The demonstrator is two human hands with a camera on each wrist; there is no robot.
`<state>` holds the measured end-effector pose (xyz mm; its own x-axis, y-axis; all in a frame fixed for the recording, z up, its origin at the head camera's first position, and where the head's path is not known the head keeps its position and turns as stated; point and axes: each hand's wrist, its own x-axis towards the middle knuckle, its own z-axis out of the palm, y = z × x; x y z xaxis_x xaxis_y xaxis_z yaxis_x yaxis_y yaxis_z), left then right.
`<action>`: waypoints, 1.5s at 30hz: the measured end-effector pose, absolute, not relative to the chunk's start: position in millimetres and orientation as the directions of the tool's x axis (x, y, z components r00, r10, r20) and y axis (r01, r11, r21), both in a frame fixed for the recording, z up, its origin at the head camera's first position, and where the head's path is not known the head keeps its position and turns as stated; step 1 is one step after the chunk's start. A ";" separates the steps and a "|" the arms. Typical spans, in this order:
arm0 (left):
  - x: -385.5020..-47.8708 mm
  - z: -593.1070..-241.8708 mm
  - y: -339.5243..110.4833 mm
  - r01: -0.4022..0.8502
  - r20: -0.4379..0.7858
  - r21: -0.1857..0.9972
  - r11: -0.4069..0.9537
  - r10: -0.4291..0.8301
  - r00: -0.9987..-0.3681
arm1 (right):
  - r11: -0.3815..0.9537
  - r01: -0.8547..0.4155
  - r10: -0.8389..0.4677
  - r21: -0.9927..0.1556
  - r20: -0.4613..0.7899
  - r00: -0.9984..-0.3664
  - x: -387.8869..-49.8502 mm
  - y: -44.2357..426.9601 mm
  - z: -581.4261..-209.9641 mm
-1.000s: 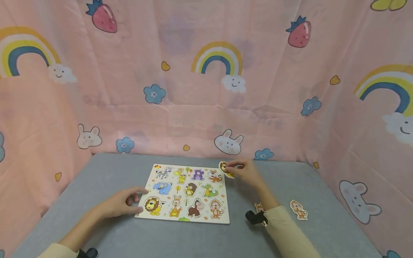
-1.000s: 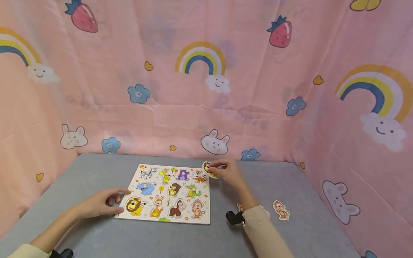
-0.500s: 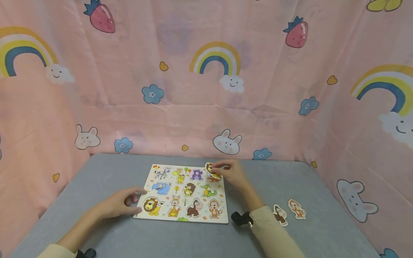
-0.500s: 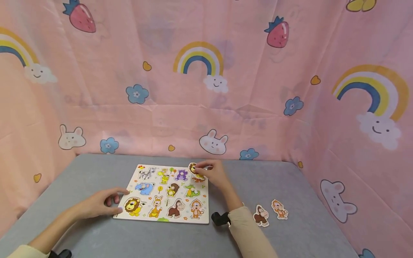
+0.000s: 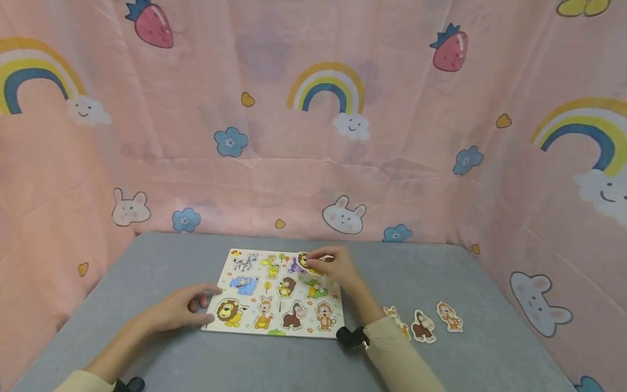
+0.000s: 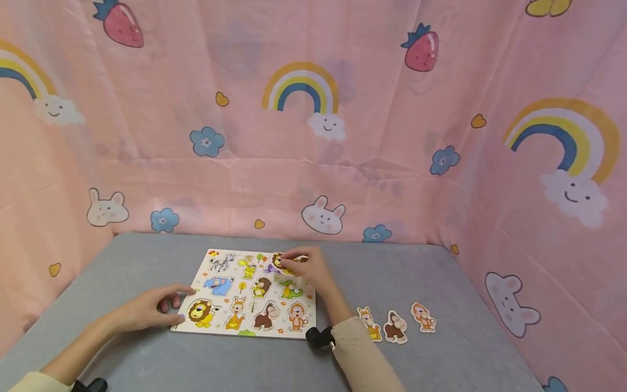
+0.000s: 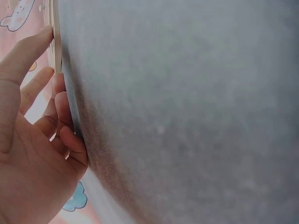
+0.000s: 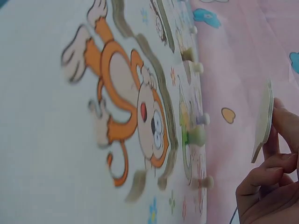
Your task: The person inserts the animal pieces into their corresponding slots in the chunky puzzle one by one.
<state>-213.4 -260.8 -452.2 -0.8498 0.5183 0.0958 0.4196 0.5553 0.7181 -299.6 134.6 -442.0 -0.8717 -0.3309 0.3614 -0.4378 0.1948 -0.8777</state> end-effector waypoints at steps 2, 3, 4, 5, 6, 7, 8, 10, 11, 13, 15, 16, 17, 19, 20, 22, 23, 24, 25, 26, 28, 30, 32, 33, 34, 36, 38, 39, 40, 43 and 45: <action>-213.1 -451.6 -260.8 0.424 0.100 0.717 0.553 0.522 -0.847 | 0.190 -0.429 -0.325 -0.883 0.355 -0.876 -300.4 131.9 -443.4; -212.9 -451.3 -260.8 0.424 0.100 0.719 0.551 0.522 -0.847 | 0.189 -0.424 -0.324 -0.886 0.351 -0.879 -300.5 130.5 -443.8; -212.7 -451.2 -260.9 0.425 0.101 0.719 0.550 0.523 -0.847 | 0.184 -0.423 -0.327 -0.887 0.351 -0.878 -300.8 128.9 -444.3; -212.6 -451.1 -260.9 0.427 0.103 0.719 0.549 0.523 -0.846 | 0.178 -0.420 -0.328 -0.890 0.349 -0.878 -300.5 127.2 -444.2; -212.5 -451.1 -261.0 0.427 0.105 0.720 0.547 0.523 -0.846 | 0.171 -0.422 -0.332 -0.890 0.351 -0.876 -300.0 125.5 -444.1; -212.5 -451.1 -260.9 0.429 0.107 0.719 0.546 0.523 -0.846 | 0.164 -0.423 -0.335 -0.891 0.354 -0.873 -299.6 123.9 -444.2; -212.5 -451.2 -260.9 0.429 0.107 0.718 0.547 0.523 -0.846 | 0.160 -0.429 -0.339 -0.889 0.358 -0.870 -298.9 122.1 -444.0; -212.7 -451.5 -260.7 0.431 0.108 0.717 0.549 0.522 -0.846 | 0.157 -0.437 -0.345 -0.886 0.365 -0.865 -297.4 118.6 -443.7; -212.9 -451.6 -260.6 0.430 0.107 0.716 0.550 0.522 -0.846 | 0.158 -0.435 -0.345 -0.886 0.363 -0.865 -296.3 116.9 -443.3; -213.0 -451.8 -260.3 0.426 0.104 0.717 0.552 0.519 -0.848 | 0.161 -0.439 -0.348 -0.884 0.365 -0.863 -294.8 113.2 -442.8; -213.2 -452.0 -260.2 0.421 0.099 0.716 0.556 0.517 -0.850 | 0.159 -0.438 -0.351 -0.885 0.364 -0.863 -293.3 109.0 -441.8; -213.2 -452.2 -260.2 0.419 0.096 0.716 0.559 0.515 -0.852 | 0.152 -0.437 -0.354 -0.887 0.364 -0.862 -292.4 106.9 -441.3; -213.2 -452.2 -260.2 0.417 0.095 0.715 0.561 0.514 -0.853 | 0.146 -0.437 -0.357 -0.887 0.365 -0.860 -291.8 104.5 -440.9; -213.1 -452.4 -260.3 0.419 0.095 0.713 0.563 0.514 -0.853 | 0.139 -0.441 -0.360 -0.887 0.370 -0.856 -291.3 99.5 -440.5; -213.2 -452.6 -260.3 0.421 0.096 0.711 0.564 0.514 -0.852 | 0.138 -0.439 -0.359 -0.888 0.368 -0.858 -291.1 97.1 -440.6; -213.3 -452.7 -260.1 0.423 0.100 0.710 0.563 0.514 -0.852 | 0.147 -0.439 -0.355 -0.886 0.367 -0.860 -291.1 92.4 -441.2; -213.4 -452.7 -260.0 0.424 0.102 0.711 0.562 0.514 -0.852 | 0.157 -0.441 -0.350 -0.884 0.367 -0.862 -291.0 90.3 -441.5; -213.5 -452.7 -259.9 0.424 0.103 0.711 0.561 0.514 -0.852 | 0.167 -0.443 -0.344 -0.881 0.369 -0.864 -291.2 88.2 -442.1; -213.6 -452.7 -259.8 0.424 0.104 0.712 0.560 0.514 -0.852 | 0.171 -0.447 -0.341 -0.878 0.373 -0.863 -291.2 86.3 -442.8; -213.7 -452.6 -259.8 0.423 0.103 0.713 0.559 0.513 -0.852 | 0.182 -0.454 -0.339 -0.872 0.377 -0.862 -290.3 84.2 -442.4; -213.8 -452.3 -259.8 0.421 0.102 0.715 0.558 0.513 -0.853 | 0.207 -0.462 -0.337 -0.863 0.380 -0.861 -289.7 80.7 -443.2; -213.7 -451.7 -259.6 0.424 0.102 0.713 0.558 0.516 -0.851 | 0.225 -0.465 -0.341 -0.856 0.378 -0.861 -288.8 77.1 -443.5; -213.3 -451.1 -259.3 0.424 0.101 0.712 0.559 0.517 -0.850 | 0.235 -0.464 -0.354 -0.854 0.370 -0.859 -286.8 73.4 -443.4; -213.1 -450.7 -259.1 0.426 0.101 0.712 0.559 0.518 -0.849 | 0.240 -0.459 -0.357 -0.855 0.362 -0.861 -286.1 71.6 -443.8; -212.9 -450.4 -258.9 0.427 0.101 0.710 0.560 0.520 -0.848 | 0.242 -0.459 -0.361 -0.855 0.360 -0.860 -285.3 69.4 -443.8; -212.6 -450.0 -258.7 0.427 0.097 0.710 0.561 0.522 -0.847 | 0.245 -0.458 -0.368 -0.855 0.355 -0.860 -282.7 65.2 -442.8; -212.4 -450.0 -258.7 0.427 0.095 0.710 0.560 0.524 -0.846 | 0.238 -0.452 -0.373 -0.859 0.349 -0.860 -280.6 60.4 -442.2; -212.3 -450.1 -258.8 0.426 0.094 0.710 0.560 0.524 -0.846 | 0.236 -0.452 -0.373 -0.860 0.349 -0.859 -279.9 57.8 -441.9; -212.3 -450.2 -258.9 0.425 0.093 0.711 0.560 0.524 -0.846 | 0.229 -0.444 -0.373 -0.866 0.344 -0.862 -279.3 55.2 -441.6; -212.3 -449.9 -258.9 0.425 0.095 0.715 0.555 0.525 -0.846 | 0.219 -0.417 -0.369 -0.882 0.321 -0.872 -277.4 47.2 -441.5; -211.9 -449.4 -258.8 0.430 0.100 0.714 0.553 0.527 -0.844 | 0.219 -0.401 -0.364 -0.889 0.307 -0.879 -275.6 41.6 -441.6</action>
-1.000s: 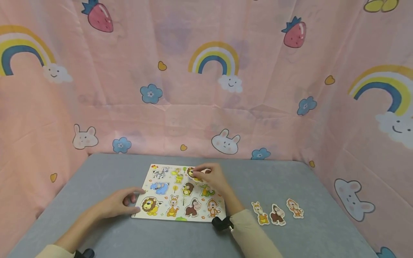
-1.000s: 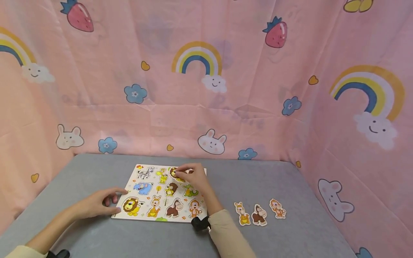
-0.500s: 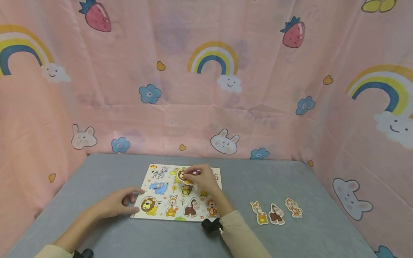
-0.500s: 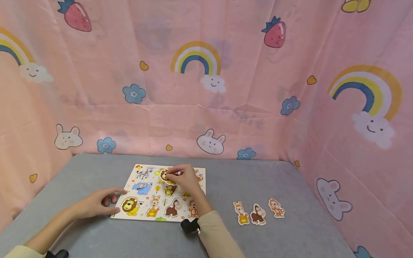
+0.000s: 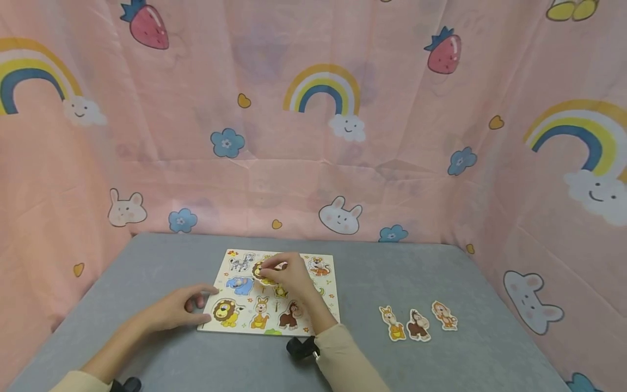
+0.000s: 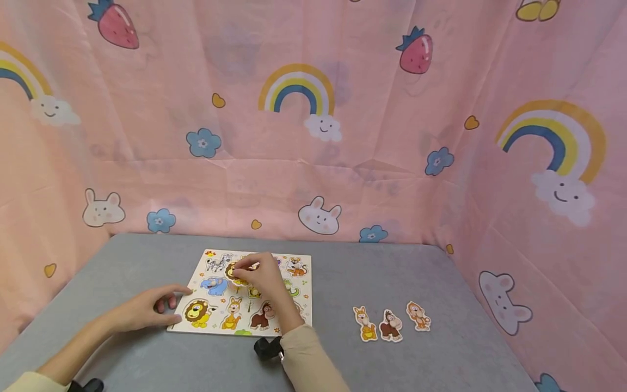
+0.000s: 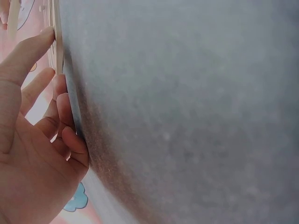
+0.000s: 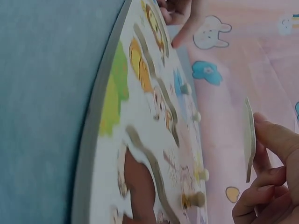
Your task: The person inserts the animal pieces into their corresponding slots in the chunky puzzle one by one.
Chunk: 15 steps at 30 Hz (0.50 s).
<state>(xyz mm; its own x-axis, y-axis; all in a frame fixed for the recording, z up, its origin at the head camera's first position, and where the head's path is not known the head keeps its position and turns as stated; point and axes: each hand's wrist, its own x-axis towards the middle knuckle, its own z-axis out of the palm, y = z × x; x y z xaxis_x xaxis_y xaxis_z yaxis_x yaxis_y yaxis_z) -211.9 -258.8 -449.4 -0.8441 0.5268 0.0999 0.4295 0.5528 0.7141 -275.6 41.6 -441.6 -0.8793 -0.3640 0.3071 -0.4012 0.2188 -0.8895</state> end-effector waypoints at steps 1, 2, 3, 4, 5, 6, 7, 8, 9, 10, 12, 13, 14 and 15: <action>-212.1 -448.8 -258.5 0.434 0.104 0.714 0.550 0.530 -0.842 | 0.223 -0.397 -0.362 -0.890 0.303 -0.882 -274.3 39.4 -440.9; -212.2 -448.2 -258.2 0.436 0.105 0.713 0.549 0.531 -0.840 | 0.229 -0.402 -0.362 -0.887 0.305 -0.881 -273.1 37.2 -440.5; -212.2 -447.7 -257.8 0.439 0.108 0.713 0.547 0.533 -0.839 | 0.234 -0.408 -0.366 -0.882 0.309 -0.878 -271.5 35.1 -439.9; -212.0 -447.4 -257.8 0.441 0.108 0.711 0.548 0.534 -0.838 | 0.234 -0.408 -0.366 -0.882 0.309 -0.878 -269.9 32.6 -439.7; -211.9 -447.2 -257.8 0.441 0.108 0.711 0.547 0.535 -0.838 | 0.237 -0.405 -0.365 -0.883 0.305 -0.880 -268.2 30.1 -439.5; -211.9 -447.0 -257.7 0.440 0.108 0.713 0.546 0.535 -0.838 | 0.237 -0.402 -0.366 -0.884 0.302 -0.880 -266.8 28.0 -439.4; -211.8 -446.8 -257.6 0.436 0.104 0.715 0.547 0.533 -0.839 | 0.238 -0.397 -0.361 -0.887 0.298 -0.884 -265.2 25.9 -439.4; -211.8 -446.5 -257.4 0.434 0.102 0.716 0.547 0.533 -0.840 | 0.241 -0.391 -0.357 -0.888 0.294 -0.887 -264.0 23.9 -439.6; -211.8 -446.3 -257.3 0.433 0.101 0.718 0.545 0.534 -0.840 | 0.241 -0.381 -0.351 -0.892 0.286 -0.892 -262.8 21.7 -439.6; -211.8 -446.0 -257.2 0.433 0.100 0.718 0.545 0.534 -0.840 | 0.237 -0.374 -0.345 -0.897 0.282 -0.895 -261.3 19.8 -439.5; -211.8 -445.7 -257.2 0.434 0.101 0.719 0.543 0.536 -0.838 | 0.247 -0.373 -0.342 -0.894 0.280 -0.897 -259.6 16.1 -439.7; -211.9 -445.7 -257.3 0.436 0.102 0.717 0.544 0.537 -0.837 | 0.255 -0.377 -0.343 -0.890 0.281 -0.897 -258.7 14.3 -439.7; -212.0 -445.8 -257.4 0.439 0.104 0.716 0.544 0.539 -0.836 | 0.259 -0.387 -0.346 -0.885 0.288 -0.893 -258.2 12.5 -439.6; -212.1 -446.1 -257.6 0.442 0.106 0.713 0.544 0.539 -0.835 | 0.260 -0.394 -0.351 -0.882 0.294 -0.889 -257.5 10.8 -439.6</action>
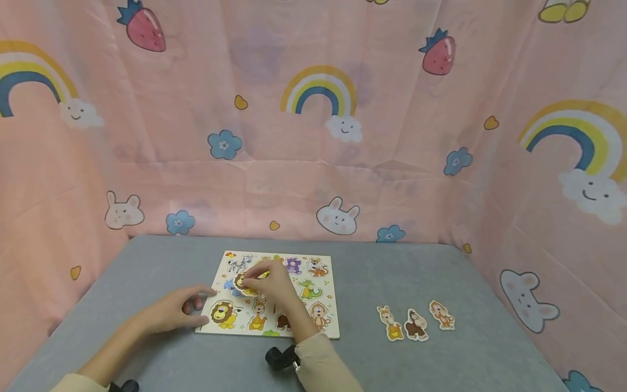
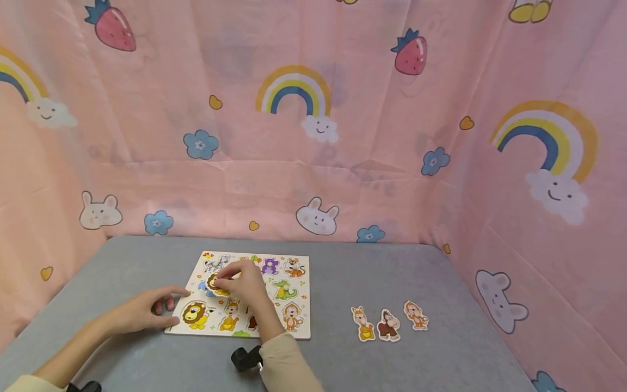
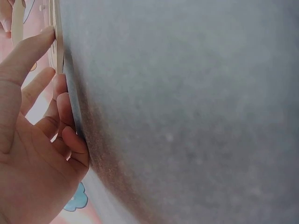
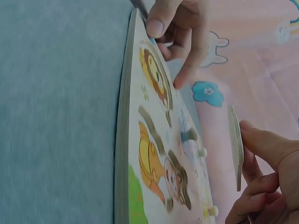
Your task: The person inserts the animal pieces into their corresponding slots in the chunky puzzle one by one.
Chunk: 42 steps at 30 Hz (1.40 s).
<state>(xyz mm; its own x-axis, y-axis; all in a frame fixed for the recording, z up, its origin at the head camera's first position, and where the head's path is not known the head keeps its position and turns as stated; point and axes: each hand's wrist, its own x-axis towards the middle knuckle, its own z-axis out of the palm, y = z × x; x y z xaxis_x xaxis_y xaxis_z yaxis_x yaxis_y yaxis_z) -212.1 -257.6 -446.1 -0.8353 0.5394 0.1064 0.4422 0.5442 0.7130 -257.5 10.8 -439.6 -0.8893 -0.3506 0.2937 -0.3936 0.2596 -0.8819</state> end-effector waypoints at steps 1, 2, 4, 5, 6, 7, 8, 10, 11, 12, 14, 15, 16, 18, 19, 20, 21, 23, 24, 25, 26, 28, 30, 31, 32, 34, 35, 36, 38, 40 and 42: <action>-212.1 -446.7 -257.9 0.444 0.108 0.711 0.545 0.539 -0.835 | 0.258 -0.405 -0.357 -0.877 0.303 -0.884 -256.6 9.1 -439.6; -212.3 -447.3 -258.2 0.444 0.109 0.711 0.545 0.538 -0.836 | 0.267 -0.412 -0.362 -0.871 0.306 -0.881 -256.0 7.6 -439.7; -212.9 -448.7 -258.7 0.445 0.112 0.710 0.546 0.536 -0.836 | 0.268 -0.418 -0.366 -0.868 0.310 -0.878 -254.0 4.4 -439.3; -213.2 -449.2 -258.8 0.444 0.112 0.711 0.545 0.536 -0.837 | 0.269 -0.417 -0.367 -0.868 0.308 -0.878 -252.8 2.6 -439.1; -213.5 -449.6 -259.0 0.443 0.112 0.711 0.546 0.535 -0.838 | 0.270 -0.408 -0.366 -0.872 0.299 -0.881 -251.7 1.0 -439.3; -213.7 -450.0 -259.1 0.442 0.111 0.712 0.546 0.534 -0.838 | 0.273 -0.394 -0.364 -0.878 0.285 -0.887 -250.5 -0.6 -439.3; -214.0 -450.2 -259.2 0.441 0.110 0.712 0.546 0.534 -0.838 | 0.273 -0.369 -0.359 -0.888 0.262 -0.896 -249.3 -2.4 -439.7; -214.2 -450.4 -259.4 0.442 0.110 0.713 0.545 0.536 -0.837 | 0.260 -0.325 -0.354 -0.909 0.224 -0.908 -246.9 -5.9 -440.7; -214.3 -450.4 -259.6 0.443 0.110 0.712 0.545 0.536 -0.837 | 0.255 -0.316 -0.354 -0.914 0.216 -0.910 -246.0 -7.8 -441.4; -214.3 -450.5 -259.8 0.445 0.113 0.712 0.543 0.537 -0.836 | 0.256 -0.307 -0.353 -0.917 0.207 -0.912 -245.0 -9.6 -441.9; -214.2 -450.6 -260.2 0.448 0.115 0.712 0.541 0.539 -0.834 | 0.262 -0.304 -0.355 -0.916 0.202 -0.913 -242.5 -12.9 -442.7; -214.2 -450.7 -260.3 0.452 0.120 0.711 0.538 0.541 -0.832 | 0.269 -0.309 -0.358 -0.912 0.203 -0.911 -241.2 -14.2 -442.4; -214.2 -450.8 -260.4 0.454 0.121 0.711 0.537 0.542 -0.832 | 0.281 -0.324 -0.361 -0.903 0.213 -0.908 -239.9 -15.7 -442.4; -214.2 -451.1 -260.5 0.456 0.124 0.709 0.537 0.542 -0.831 | 0.297 -0.314 -0.360 -0.902 0.199 -0.911 -236.9 -18.2 -441.6; -214.3 -451.1 -260.5 0.456 0.123 0.709 0.538 0.543 -0.831 | 0.300 -0.308 -0.360 -0.903 0.192 -0.913 -235.7 -19.4 -441.7; -214.3 -451.1 -260.4 0.460 0.127 0.706 0.538 0.544 -0.830 | 0.306 -0.304 -0.359 -0.902 0.187 -0.914 -234.6 -20.7 -441.7; -214.3 -451.1 -260.4 0.462 0.128 0.706 0.536 0.545 -0.828 | 0.308 -0.303 -0.358 -0.902 0.185 -0.915 -233.4 -21.8 -441.9; -214.2 -450.8 -260.4 0.462 0.129 0.707 0.535 0.546 -0.828 | 0.317 -0.298 -0.358 -0.900 0.177 -0.917 -232.1 -24.6 -443.6; -214.1 -450.6 -260.4 0.463 0.130 0.708 0.533 0.547 -0.827 | 0.322 -0.299 -0.358 -0.898 0.178 -0.917 -231.7 -25.9 -444.8; -214.0 -450.4 -260.3 0.462 0.129 0.711 0.531 0.547 -0.827 | 0.323 -0.300 -0.358 -0.897 0.178 -0.917 -231.2 -27.1 -445.9; -213.8 -450.2 -260.3 0.461 0.129 0.712 0.530 0.546 -0.828 | 0.329 -0.301 -0.355 -0.895 0.178 -0.918 -230.5 -28.1 -446.5; -213.4 -449.7 -260.1 0.452 0.123 0.716 0.532 0.542 -0.832 | 0.344 -0.294 -0.351 -0.892 0.169 -0.921 -229.6 -30.0 -448.0; -213.1 -449.4 -259.8 0.446 0.117 0.718 0.535 0.539 -0.834 | 0.367 -0.289 -0.346 -0.884 0.159 -0.925 -228.0 -31.1 -448.6; -212.9 -449.3 -259.7 0.441 0.111 0.719 0.537 0.538 -0.836 | 0.384 -0.284 -0.341 -0.879 0.151 -0.928 -227.0 -31.4 -448.4; -212.8 -449.1 -259.7 0.439 0.108 0.719 0.539 0.537 -0.837 | 0.401 -0.278 -0.335 -0.873 0.143 -0.931 -226.0 -31.5 -448.2; -212.8 -449.0 -259.5 0.434 0.104 0.722 0.538 0.536 -0.838 | 0.430 -0.268 -0.325 -0.862 0.129 -0.937 -224.4 -31.8 -447.2; -212.9 -448.9 -259.5 0.435 0.105 0.723 0.537 0.536 -0.838 | 0.442 -0.263 -0.320 -0.858 0.124 -0.939 -223.6 -32.0 -446.5; -213.1 -448.8 -259.5 0.435 0.106 0.723 0.537 0.536 -0.838 | 0.451 -0.261 -0.315 -0.853 0.122 -0.941 -222.7 -32.2 -445.5; -212.8 -448.6 -259.6 0.437 0.110 0.722 0.537 0.534 -0.838 | 0.461 -0.253 -0.307 -0.851 0.115 -0.945 -221.3 -33.1 -444.3; -212.4 -448.4 -259.5 0.445 0.118 0.718 0.536 0.536 -0.836 | 0.473 -0.242 -0.299 -0.847 0.103 -0.949 -219.8 -34.1 -444.1; -211.8 -448.3 -259.4 0.449 0.121 0.713 0.539 0.537 -0.835 | 0.488 -0.231 -0.291 -0.842 0.092 -0.952 -218.6 -34.9 -444.6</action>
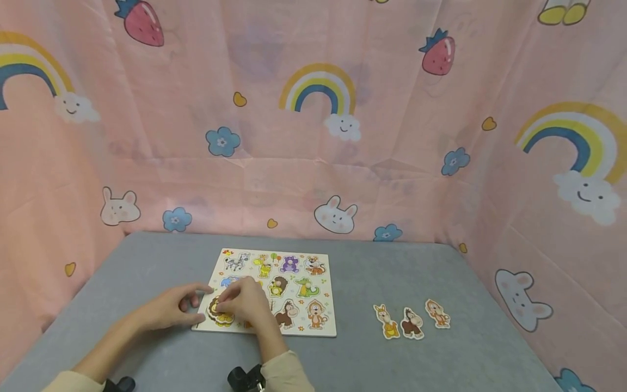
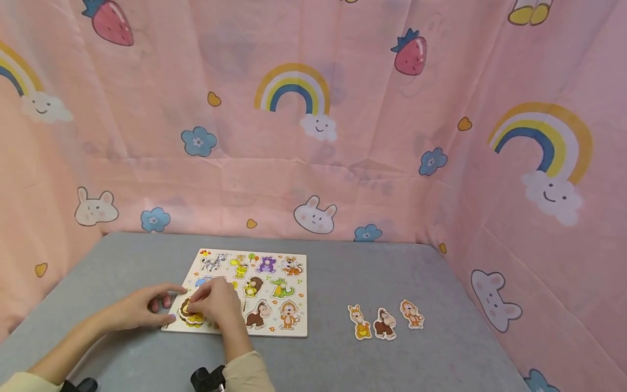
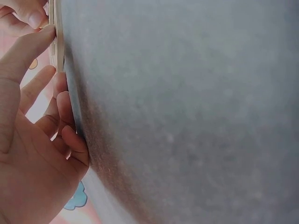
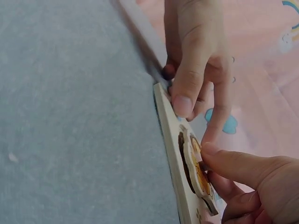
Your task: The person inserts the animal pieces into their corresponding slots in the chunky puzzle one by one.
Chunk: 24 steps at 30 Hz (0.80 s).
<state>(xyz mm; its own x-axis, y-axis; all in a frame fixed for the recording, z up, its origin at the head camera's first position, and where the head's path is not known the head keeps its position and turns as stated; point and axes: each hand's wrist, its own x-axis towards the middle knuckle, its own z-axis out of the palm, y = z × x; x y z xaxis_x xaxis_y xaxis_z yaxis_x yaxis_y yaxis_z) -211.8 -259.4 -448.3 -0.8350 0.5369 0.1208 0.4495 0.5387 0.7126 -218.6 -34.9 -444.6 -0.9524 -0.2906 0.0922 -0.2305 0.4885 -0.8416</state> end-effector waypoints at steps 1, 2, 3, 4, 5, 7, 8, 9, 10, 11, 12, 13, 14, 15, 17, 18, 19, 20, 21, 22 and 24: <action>-211.7 -448.1 -259.3 0.451 0.121 0.711 0.540 0.538 -0.835 | 0.496 -0.225 -0.286 -0.838 0.087 -0.954 -218.2 -35.1 -444.9; -211.6 -448.0 -259.2 0.451 0.120 0.711 0.540 0.538 -0.835 | 0.504 -0.222 -0.282 -0.835 0.083 -0.956 -217.9 -35.3 -445.3; -211.6 -447.9 -259.1 0.449 0.118 0.710 0.542 0.537 -0.835 | 0.507 -0.220 -0.279 -0.833 0.083 -0.957 -217.6 -35.5 -445.4; -211.4 -447.7 -259.0 0.445 0.113 0.711 0.545 0.535 -0.837 | 0.510 -0.220 -0.276 -0.832 0.084 -0.957 -217.5 -35.7 -445.8; -211.4 -447.5 -258.9 0.441 0.109 0.712 0.547 0.534 -0.839 | 0.513 -0.220 -0.273 -0.830 0.085 -0.958 -217.5 -36.0 -445.8; -211.4 -447.6 -258.9 0.437 0.105 0.713 0.549 0.532 -0.840 | 0.516 -0.217 -0.265 -0.828 0.086 -0.960 -217.2 -37.0 -446.0; -211.6 -447.7 -258.9 0.438 0.106 0.714 0.547 0.534 -0.839 | 0.517 -0.216 -0.263 -0.828 0.086 -0.961 -217.2 -37.4 -446.4; -211.8 -447.7 -258.9 0.441 0.108 0.712 0.546 0.535 -0.838 | 0.517 -0.216 -0.263 -0.828 0.087 -0.961 -217.0 -37.8 -446.4; -211.9 -447.8 -259.0 0.444 0.111 0.712 0.545 0.537 -0.836 | 0.521 -0.217 -0.261 -0.826 0.088 -0.961 -216.8 -38.2 -446.4; -212.1 -448.1 -259.1 0.449 0.116 0.710 0.542 0.540 -0.834 | 0.523 -0.220 -0.261 -0.824 0.091 -0.961 -216.5 -38.4 -446.1; -212.3 -448.3 -259.2 0.454 0.120 0.710 0.539 0.542 -0.832 | 0.523 -0.224 -0.263 -0.823 0.094 -0.960 -216.2 -38.6 -445.9; -212.5 -448.3 -259.3 0.458 0.124 0.709 0.536 0.545 -0.830 | 0.524 -0.228 -0.266 -0.821 0.097 -0.959 -216.1 -38.6 -445.7; -212.5 -448.2 -259.3 0.460 0.126 0.709 0.535 0.545 -0.829 | 0.524 -0.231 -0.268 -0.820 0.099 -0.958 -215.8 -38.6 -445.4; -212.4 -448.0 -259.3 0.460 0.126 0.709 0.535 0.545 -0.829 | 0.526 -0.232 -0.268 -0.818 0.099 -0.958 -215.5 -38.7 -444.9; -212.2 -447.6 -259.1 0.457 0.125 0.712 0.532 0.545 -0.829 | 0.530 -0.228 -0.266 -0.817 0.095 -0.959 -215.1 -38.9 -444.2; -212.0 -447.4 -259.0 0.456 0.124 0.714 0.532 0.545 -0.830 | 0.535 -0.225 -0.264 -0.814 0.092 -0.960 -215.0 -39.1 -444.1; -211.9 -447.3 -258.9 0.454 0.123 0.715 0.532 0.544 -0.830 | 0.540 -0.222 -0.261 -0.812 0.089 -0.961 -214.8 -39.4 -444.0; -211.7 -447.1 -258.8 0.452 0.121 0.715 0.533 0.543 -0.831 | 0.545 -0.219 -0.259 -0.810 0.086 -0.962 -214.5 -39.5 -443.9; -211.5 -447.1 -258.8 0.452 0.121 0.716 0.533 0.542 -0.831 | 0.548 -0.212 -0.255 -0.809 0.079 -0.964 -214.3 -39.8 -443.8; -211.4 -447.1 -258.7 0.450 0.121 0.716 0.533 0.541 -0.832 | 0.551 -0.205 -0.251 -0.809 0.073 -0.965 -214.0 -40.2 -443.9; -211.2 -447.3 -258.8 0.448 0.120 0.715 0.536 0.538 -0.834 | 0.554 -0.193 -0.244 -0.810 0.064 -0.968 -213.4 -40.8 -444.1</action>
